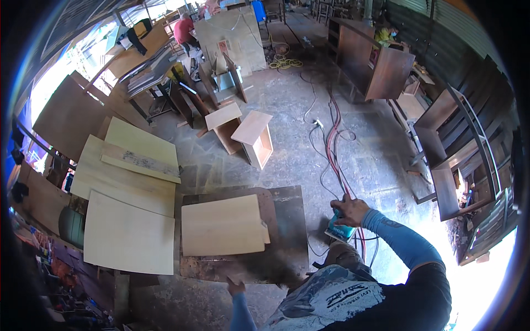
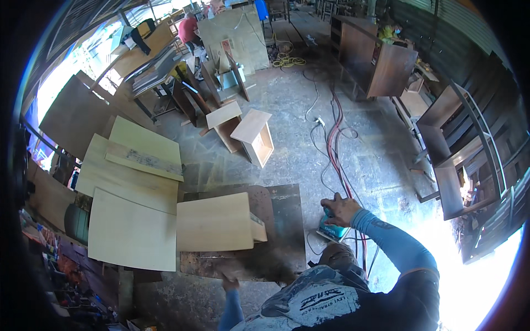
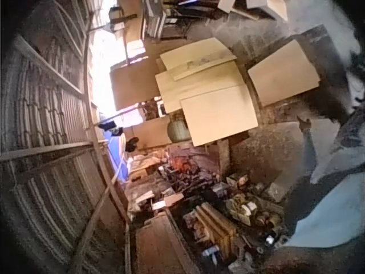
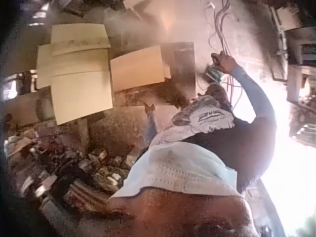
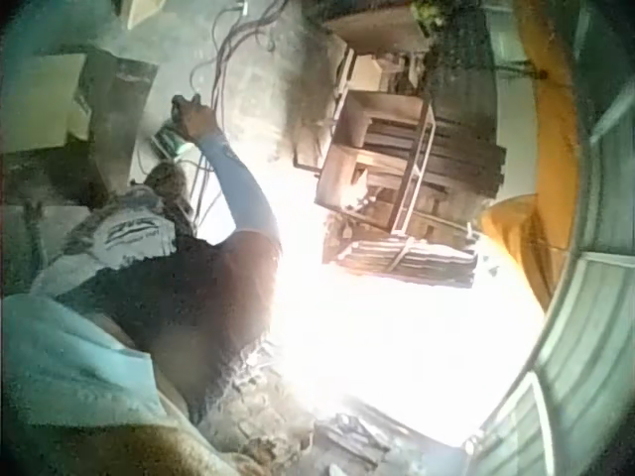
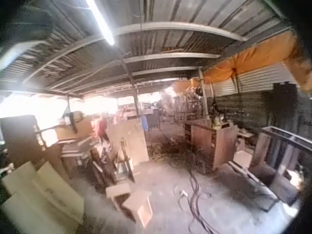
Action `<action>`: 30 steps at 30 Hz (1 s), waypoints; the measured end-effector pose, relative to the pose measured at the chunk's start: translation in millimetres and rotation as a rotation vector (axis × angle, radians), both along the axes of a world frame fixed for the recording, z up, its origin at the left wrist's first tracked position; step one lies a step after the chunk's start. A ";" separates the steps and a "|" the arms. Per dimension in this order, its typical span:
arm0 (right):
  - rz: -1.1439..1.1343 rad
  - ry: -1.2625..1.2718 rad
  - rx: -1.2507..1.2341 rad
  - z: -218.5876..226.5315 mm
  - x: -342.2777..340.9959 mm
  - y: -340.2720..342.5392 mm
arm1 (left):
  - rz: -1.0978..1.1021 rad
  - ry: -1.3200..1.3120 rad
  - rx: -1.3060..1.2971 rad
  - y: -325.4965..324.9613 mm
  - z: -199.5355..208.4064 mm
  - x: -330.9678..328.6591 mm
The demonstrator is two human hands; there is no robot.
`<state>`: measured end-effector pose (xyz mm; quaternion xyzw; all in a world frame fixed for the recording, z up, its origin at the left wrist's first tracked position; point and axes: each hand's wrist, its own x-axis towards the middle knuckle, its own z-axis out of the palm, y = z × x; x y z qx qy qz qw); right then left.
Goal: The person uses a handheld electric sander to smooth the surfaces of a small wooden box. They work on the exterior and interior faces, flipping the box over to access different sides. The person also uses a metal ruler to guide the sander along the edges for straight lines.
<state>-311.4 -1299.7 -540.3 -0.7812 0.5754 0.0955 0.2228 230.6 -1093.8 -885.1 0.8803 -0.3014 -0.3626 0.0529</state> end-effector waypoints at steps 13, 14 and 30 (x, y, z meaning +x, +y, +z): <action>-0.323 0.136 0.051 -85.3 -264.7 -185.2 | 0.468 0.797 -0.003 40.6 -7.6 -219.5; -0.333 0.161 0.009 -78.7 -283.1 -198.2 | 0.494 0.709 -0.042 11.4 2.3 -241.7; -0.953 0.025 -0.824 -134.0 -437.6 -505.6 | -0.197 0.545 0.361 -337.7 -88.7 -320.5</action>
